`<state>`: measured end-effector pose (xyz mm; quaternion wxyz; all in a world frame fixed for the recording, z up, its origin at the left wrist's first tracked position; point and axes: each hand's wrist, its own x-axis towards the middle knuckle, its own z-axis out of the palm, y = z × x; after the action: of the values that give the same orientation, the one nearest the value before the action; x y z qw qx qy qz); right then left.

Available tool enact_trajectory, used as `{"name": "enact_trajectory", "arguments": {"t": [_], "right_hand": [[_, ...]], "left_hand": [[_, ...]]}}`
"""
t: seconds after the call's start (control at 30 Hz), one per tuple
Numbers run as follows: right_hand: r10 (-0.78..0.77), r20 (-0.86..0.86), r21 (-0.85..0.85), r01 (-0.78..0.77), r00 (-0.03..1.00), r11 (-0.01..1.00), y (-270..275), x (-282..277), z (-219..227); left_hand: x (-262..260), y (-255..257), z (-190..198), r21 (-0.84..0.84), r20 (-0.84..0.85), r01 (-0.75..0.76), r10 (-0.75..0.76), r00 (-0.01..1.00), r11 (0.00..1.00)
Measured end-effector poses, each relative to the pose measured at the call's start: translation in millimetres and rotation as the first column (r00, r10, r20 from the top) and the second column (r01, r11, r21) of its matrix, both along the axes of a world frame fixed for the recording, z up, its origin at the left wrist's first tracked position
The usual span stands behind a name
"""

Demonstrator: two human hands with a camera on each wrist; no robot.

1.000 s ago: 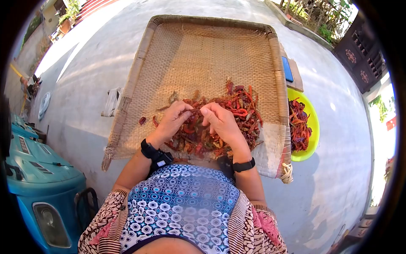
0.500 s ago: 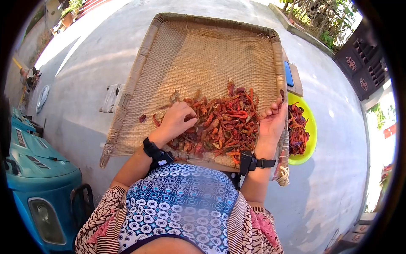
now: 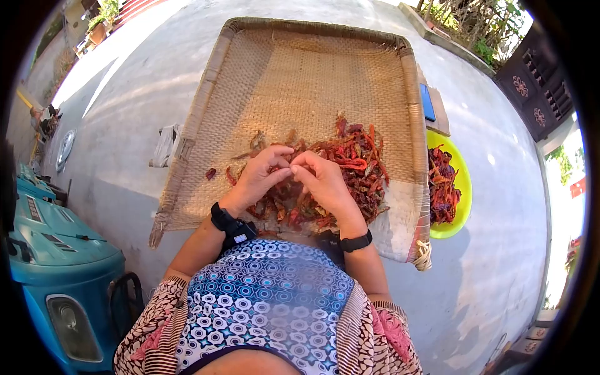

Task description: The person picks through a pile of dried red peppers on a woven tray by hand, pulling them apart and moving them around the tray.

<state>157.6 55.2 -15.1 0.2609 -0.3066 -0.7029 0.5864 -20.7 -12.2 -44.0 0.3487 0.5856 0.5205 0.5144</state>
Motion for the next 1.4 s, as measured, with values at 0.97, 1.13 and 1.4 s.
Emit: {"name": "enact_trajectory", "arguments": {"t": [0.97, 1.13, 1.4], "right_hand": [[-0.421, -0.189, -0.234, 0.376, 0.887, 0.897, 38.9, 83.2, 10.9], [-0.295, -0.414, -0.353, 0.147, 0.861, 0.924, 33.5, 80.9, 12.5], [-0.353, -0.595, -0.518, -0.009, 0.722, 0.855, 32.1, 75.3, 10.5]], "left_hand": [[-12.5, 2.6, -12.3, 0.2, -0.516, -0.021, 0.124, 0.848, 0.98], [-6.6, 1.5, -8.5, 0.121, -0.207, -0.134, 0.157, 0.966, 0.984], [-7.6, -4.4, 1.6, -0.078, 0.158, 0.013, -0.001, 0.987, 0.997]]}}
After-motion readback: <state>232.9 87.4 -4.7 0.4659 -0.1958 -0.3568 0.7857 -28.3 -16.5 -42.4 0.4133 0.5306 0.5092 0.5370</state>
